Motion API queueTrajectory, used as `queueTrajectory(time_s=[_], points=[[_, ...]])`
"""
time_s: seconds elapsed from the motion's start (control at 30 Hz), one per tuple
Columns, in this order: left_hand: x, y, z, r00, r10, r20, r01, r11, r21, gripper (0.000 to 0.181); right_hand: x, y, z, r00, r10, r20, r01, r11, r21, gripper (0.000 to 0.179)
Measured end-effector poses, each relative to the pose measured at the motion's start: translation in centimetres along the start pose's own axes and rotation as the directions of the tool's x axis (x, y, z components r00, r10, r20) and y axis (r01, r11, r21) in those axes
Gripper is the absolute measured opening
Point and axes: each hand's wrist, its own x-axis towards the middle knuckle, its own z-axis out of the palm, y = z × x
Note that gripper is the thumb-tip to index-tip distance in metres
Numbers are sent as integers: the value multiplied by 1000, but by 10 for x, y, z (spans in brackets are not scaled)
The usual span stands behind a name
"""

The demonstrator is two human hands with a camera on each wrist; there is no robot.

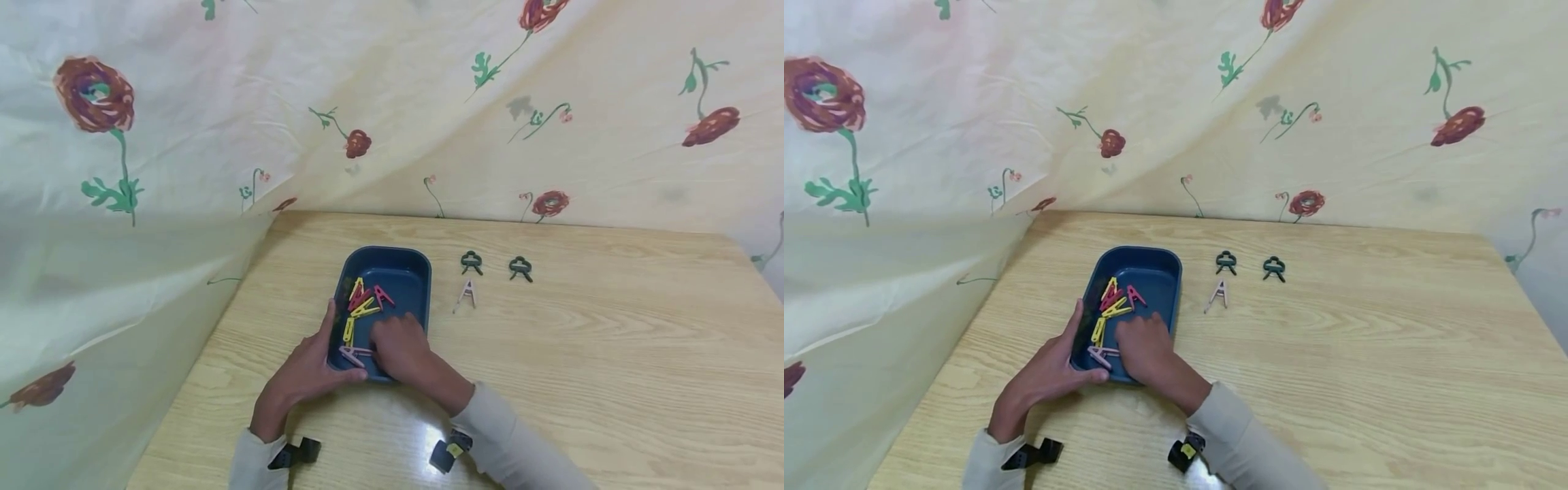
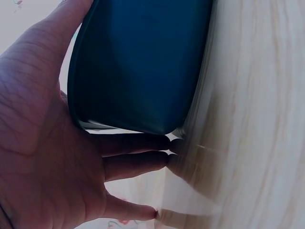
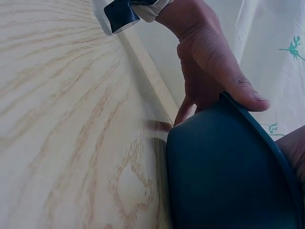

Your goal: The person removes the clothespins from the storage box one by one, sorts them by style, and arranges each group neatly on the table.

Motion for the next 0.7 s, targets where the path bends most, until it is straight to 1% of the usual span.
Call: queueTrajectory(time_s=[0.33, 0.53, 0.7], points=[[0, 0, 0, 1000, 4, -11, -4, 1000, 7, 128, 0, 1, 1, 999, -23, -43, 22, 1000, -21, 14], [-1, 1, 0, 1000, 14, -14, -13, 1000, 19, 128, -2, 1, -2, 995, -21, -99, 18, 1000, -25, 20], [-1, 1, 1, 1000, 13, -14, -13, 1000, 28, 128, -4, 2, -4, 989, -14, -145, 11, 1000, -19, 18]])
